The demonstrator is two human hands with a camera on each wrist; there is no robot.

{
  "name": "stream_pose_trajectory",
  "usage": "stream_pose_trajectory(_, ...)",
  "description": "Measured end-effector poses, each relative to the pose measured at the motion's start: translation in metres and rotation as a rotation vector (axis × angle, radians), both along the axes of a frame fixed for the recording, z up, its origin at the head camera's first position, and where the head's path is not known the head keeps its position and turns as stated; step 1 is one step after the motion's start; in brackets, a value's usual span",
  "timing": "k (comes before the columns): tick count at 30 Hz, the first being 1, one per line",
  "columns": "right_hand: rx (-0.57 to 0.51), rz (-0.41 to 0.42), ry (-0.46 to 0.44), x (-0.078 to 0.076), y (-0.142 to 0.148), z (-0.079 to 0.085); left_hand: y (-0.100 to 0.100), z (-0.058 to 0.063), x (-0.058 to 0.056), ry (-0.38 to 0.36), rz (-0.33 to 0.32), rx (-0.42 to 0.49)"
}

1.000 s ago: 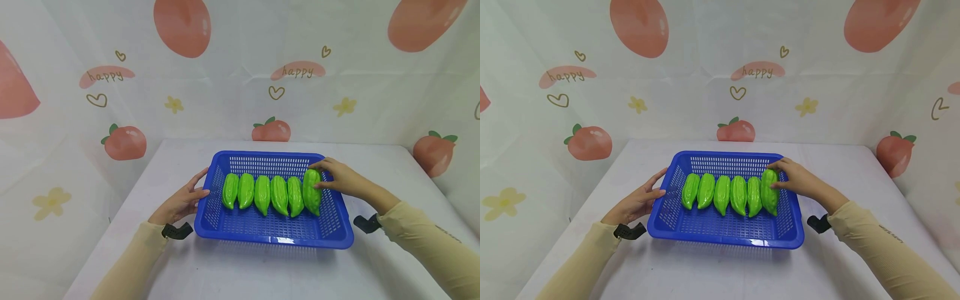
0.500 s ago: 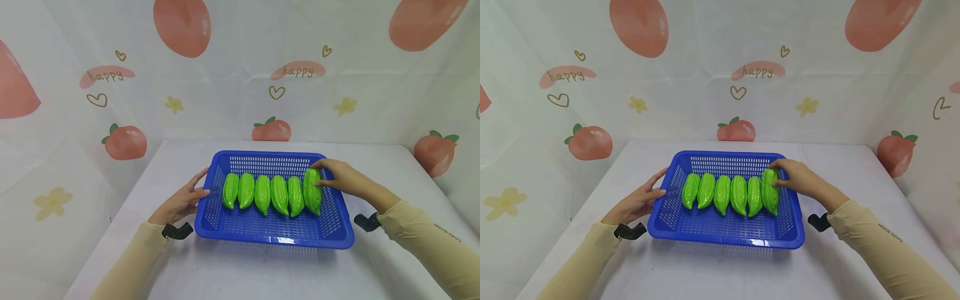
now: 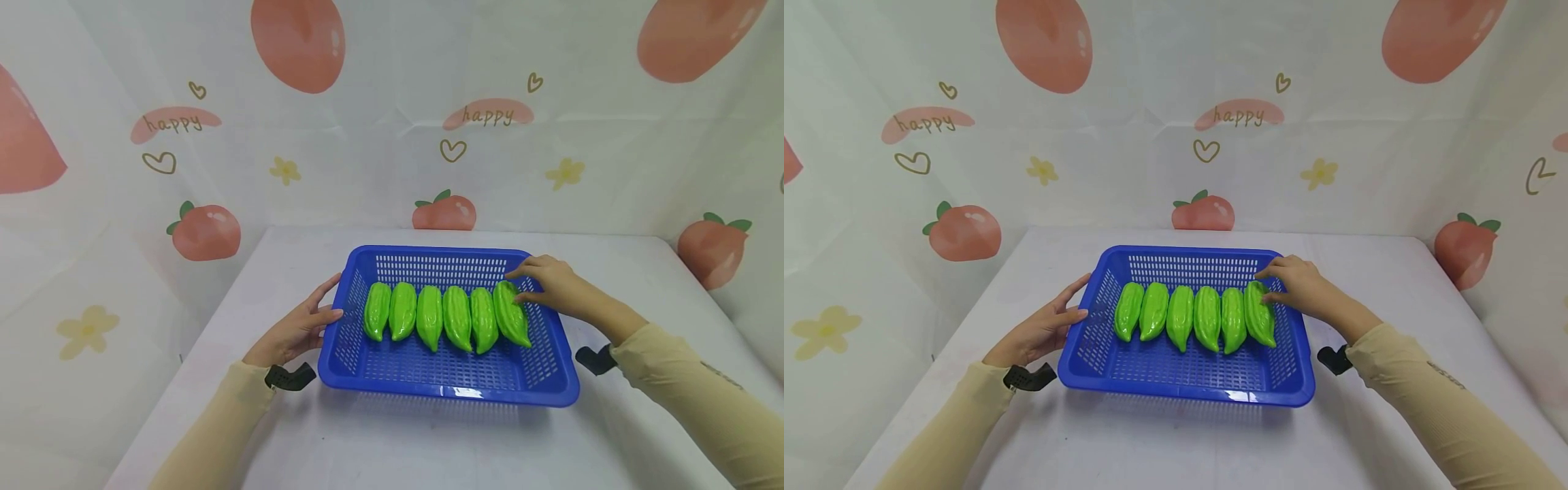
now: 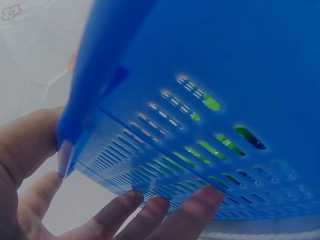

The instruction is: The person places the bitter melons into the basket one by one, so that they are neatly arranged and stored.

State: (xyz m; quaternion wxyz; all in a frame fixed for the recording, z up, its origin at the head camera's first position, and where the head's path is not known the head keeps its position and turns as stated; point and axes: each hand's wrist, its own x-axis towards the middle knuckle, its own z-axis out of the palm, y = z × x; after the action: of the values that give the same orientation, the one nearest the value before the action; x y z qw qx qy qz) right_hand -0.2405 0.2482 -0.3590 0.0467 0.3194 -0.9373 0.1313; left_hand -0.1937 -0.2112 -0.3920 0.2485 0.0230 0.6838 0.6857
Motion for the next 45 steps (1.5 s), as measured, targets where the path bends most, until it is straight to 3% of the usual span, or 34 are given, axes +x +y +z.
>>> stream_pose_trajectory(10,0.041,-0.085,-0.106,-0.001,-0.004,0.001,0.000,-0.001,-0.001,0.001,-0.005,-0.002)
stream_pose_trajectory(34,0.039,-0.079,-0.103,0.001,-0.006,0.003,0.001,-0.001,-0.001,-0.001,-0.001,-0.011)
stream_pose_trajectory(38,0.013,-0.063,-0.089,0.001,-0.004,0.003,0.001,-0.001,-0.001,-0.002,-0.001,-0.013)
stream_pose_trajectory(45,-0.159,-0.055,-0.154,0.006,0.005,0.007,-0.002,-0.002,-0.002,0.012,-0.024,-0.032)
